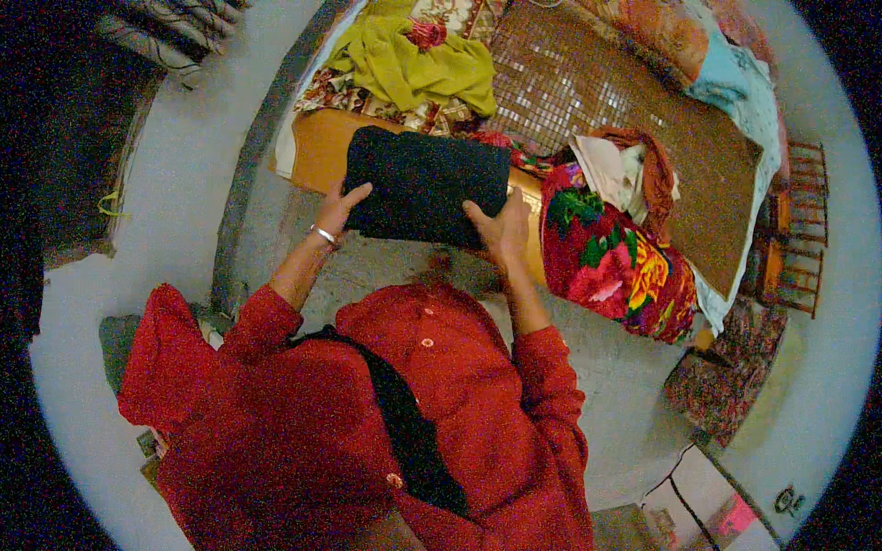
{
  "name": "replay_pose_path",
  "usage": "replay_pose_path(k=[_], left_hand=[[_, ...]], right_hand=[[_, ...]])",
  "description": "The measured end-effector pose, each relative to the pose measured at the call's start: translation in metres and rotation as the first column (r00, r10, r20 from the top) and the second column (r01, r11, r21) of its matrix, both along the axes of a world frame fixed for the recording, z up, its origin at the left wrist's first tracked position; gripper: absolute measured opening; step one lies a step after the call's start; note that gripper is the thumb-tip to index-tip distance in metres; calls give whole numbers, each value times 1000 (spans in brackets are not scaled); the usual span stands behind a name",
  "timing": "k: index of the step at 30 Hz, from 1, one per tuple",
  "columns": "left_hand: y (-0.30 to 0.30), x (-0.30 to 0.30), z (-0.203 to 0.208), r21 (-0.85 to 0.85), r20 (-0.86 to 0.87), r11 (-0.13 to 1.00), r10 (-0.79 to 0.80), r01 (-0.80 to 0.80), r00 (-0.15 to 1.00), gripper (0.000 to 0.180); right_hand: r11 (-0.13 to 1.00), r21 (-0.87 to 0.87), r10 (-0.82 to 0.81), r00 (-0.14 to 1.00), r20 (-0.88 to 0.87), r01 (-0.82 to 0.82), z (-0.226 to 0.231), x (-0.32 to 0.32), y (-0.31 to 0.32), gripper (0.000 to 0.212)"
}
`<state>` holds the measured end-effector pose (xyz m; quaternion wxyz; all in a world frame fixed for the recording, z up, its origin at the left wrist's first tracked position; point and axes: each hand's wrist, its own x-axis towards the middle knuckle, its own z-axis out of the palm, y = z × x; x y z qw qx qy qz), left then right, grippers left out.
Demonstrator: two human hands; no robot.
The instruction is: The person folds several items of clothing on a bed. They handle a dark pair of pants, a light-colored pair of shorts, a red and white striped shirt, an orange shirt, and a light pink top. Each item is unfolded, smoothed, and folded into a neat stack on the bed surface.
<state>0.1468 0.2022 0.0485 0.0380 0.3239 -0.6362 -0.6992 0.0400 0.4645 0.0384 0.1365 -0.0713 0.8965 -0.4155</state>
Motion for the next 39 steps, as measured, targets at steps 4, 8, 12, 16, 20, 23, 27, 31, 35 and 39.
replay_pose_path(k=[4,8,12,16,20,23,27,31,35,39], left_hand=[[-3,-10,21,264,78,963,33,-53,996,59],[-16,-14,8,251,-77,966,78,-57,994,57],[-28,-8,10,300,-163,945,188,-133,969,58],[-52,0,-30,-315,-20,941,126,-126,992,53],[-40,-20,4,-898,-223,404,-77,-174,972,51],[-23,-57,41,-970,-192,217,-400,-111,896,41],[-26,-87,18,-988,142,-31,-536,148,832,36],[-75,-110,-34,-793,383,345,-361,503,851,46],[-106,-107,-63,-790,310,454,-285,413,907,45],[-80,-79,-39,-751,20,631,-274,195,962,55]], right_hand=[[965,-219,-87,961,263,147,-1,6,-4,67],[818,-516,-4,899,439,255,3,11,-14,62],[823,-524,-49,946,319,219,17,20,-24,61],[832,-488,-66,920,386,265,3,21,-35,54],[877,-416,-108,942,317,241,-4,23,-37,54],[861,-444,-130,952,276,246,-13,23,-34,54],[885,-398,-138,953,270,241,-24,24,-29,55],[883,-382,-166,943,289,273,-4,29,-31,55],[897,-361,-153,947,283,253,-7,32,-27,56],[890,-396,-148,965,216,225,-10,36,-24,56]])
